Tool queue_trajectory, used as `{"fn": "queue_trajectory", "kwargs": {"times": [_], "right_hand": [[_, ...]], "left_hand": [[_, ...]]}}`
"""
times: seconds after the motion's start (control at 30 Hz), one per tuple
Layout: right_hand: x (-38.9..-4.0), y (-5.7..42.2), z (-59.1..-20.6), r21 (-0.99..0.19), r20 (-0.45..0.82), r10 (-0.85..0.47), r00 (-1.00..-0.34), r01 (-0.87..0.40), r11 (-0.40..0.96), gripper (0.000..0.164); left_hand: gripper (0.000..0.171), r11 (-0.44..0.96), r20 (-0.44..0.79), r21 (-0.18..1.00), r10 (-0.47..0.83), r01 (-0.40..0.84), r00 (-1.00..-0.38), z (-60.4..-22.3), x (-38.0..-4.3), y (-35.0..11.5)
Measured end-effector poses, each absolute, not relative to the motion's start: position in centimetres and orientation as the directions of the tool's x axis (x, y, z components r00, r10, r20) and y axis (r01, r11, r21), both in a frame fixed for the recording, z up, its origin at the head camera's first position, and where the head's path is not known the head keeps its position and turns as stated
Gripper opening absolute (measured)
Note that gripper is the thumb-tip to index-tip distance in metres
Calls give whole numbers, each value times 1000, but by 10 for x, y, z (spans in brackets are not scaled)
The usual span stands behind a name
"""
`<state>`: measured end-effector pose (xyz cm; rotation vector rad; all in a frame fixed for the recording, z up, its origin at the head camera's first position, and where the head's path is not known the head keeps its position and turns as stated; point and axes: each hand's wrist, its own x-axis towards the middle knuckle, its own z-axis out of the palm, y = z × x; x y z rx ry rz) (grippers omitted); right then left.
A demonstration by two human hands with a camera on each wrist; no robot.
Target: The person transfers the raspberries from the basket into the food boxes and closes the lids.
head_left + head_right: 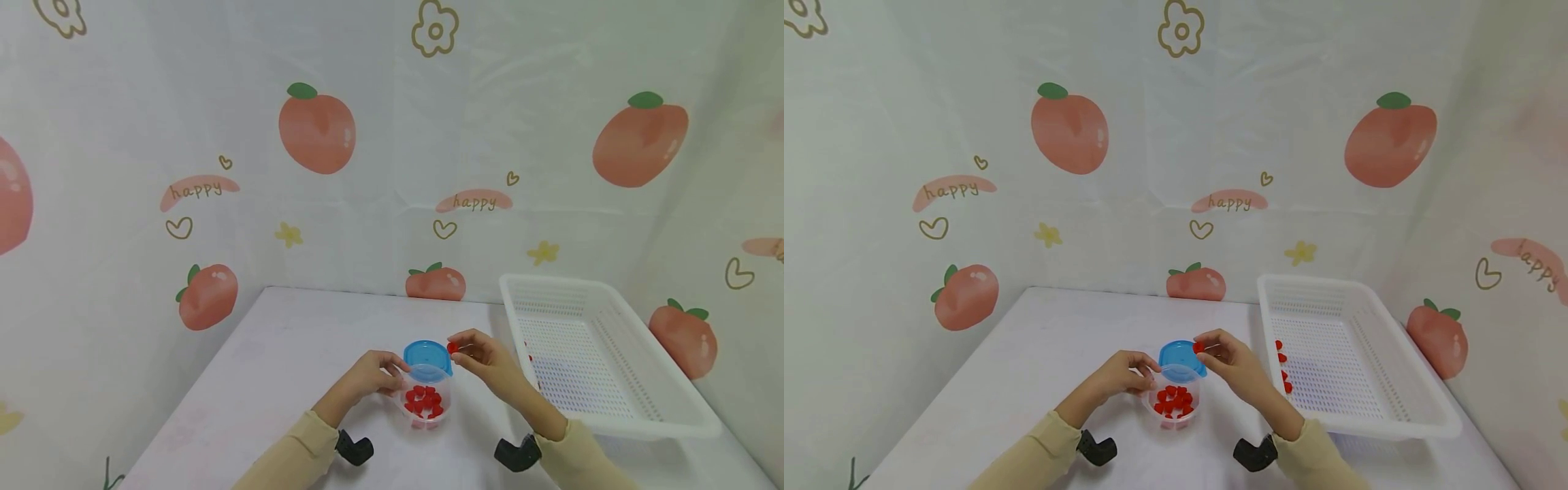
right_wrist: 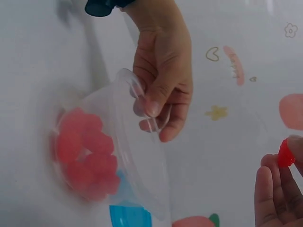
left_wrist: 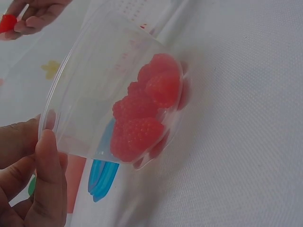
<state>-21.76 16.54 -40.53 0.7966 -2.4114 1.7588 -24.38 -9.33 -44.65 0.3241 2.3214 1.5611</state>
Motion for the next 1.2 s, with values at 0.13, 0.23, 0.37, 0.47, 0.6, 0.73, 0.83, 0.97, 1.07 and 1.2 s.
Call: {"fn": "queue_trajectory", "kwargs": {"times": [0.13, 0.23, 0.37, 0.47, 0.6, 0.73, 0.83, 0.97, 1.07, 1.2], "right_hand": [[-214, 160, -417, -878, 286, -411, -866, -409, 250, 29], [-213, 157, -426, -892, 228, -441, -868, -368, 264, 31], [-212, 154, -436, -903, 170, -468, -867, -327, 277, 33], [-211, 152, -442, -898, 147, -477, -866, -319, 303, 32], [-210, 151, -444, -890, 135, -485, -864, -321, 324, 31], [-210, 151, -445, -891, 133, -494, -859, -322, 321, 32], [-211, 151, -446, -896, 119, -503, -856, -311, 317, 34], [-212, 151, -448, -899, 101, -514, -852, -300, 320, 35], [-213, 151, -448, -895, 105, -520, -848, -308, 322, 34], [-212, 151, -448, -892, 116, -526, -843, -321, 318, 32]], "left_hand": [[25, 374, -140, 927, 365, 7, -920, -447, -245, -94], [25, 376, -138, 926, 368, 11, -920, -448, -245, -94], [25, 376, -136, 926, 368, 13, -920, -448, -245, -94], [24, 373, -134, 928, 369, 15, -920, -448, -245, -94], [25, 370, -132, 929, 370, 16, -919, -446, -244, -94], [25, 368, -134, 930, 370, 13, -919, -445, -243, -94], [24, 367, -135, 930, 372, 13, -918, -445, -243, -94], [24, 367, -133, 930, 374, 15, -918, -446, -244, -94], [25, 366, -130, 931, 374, 17, -918, -446, -244, -94], [24, 367, -125, 930, 376, 23, -918, -447, -245, -94]]}}
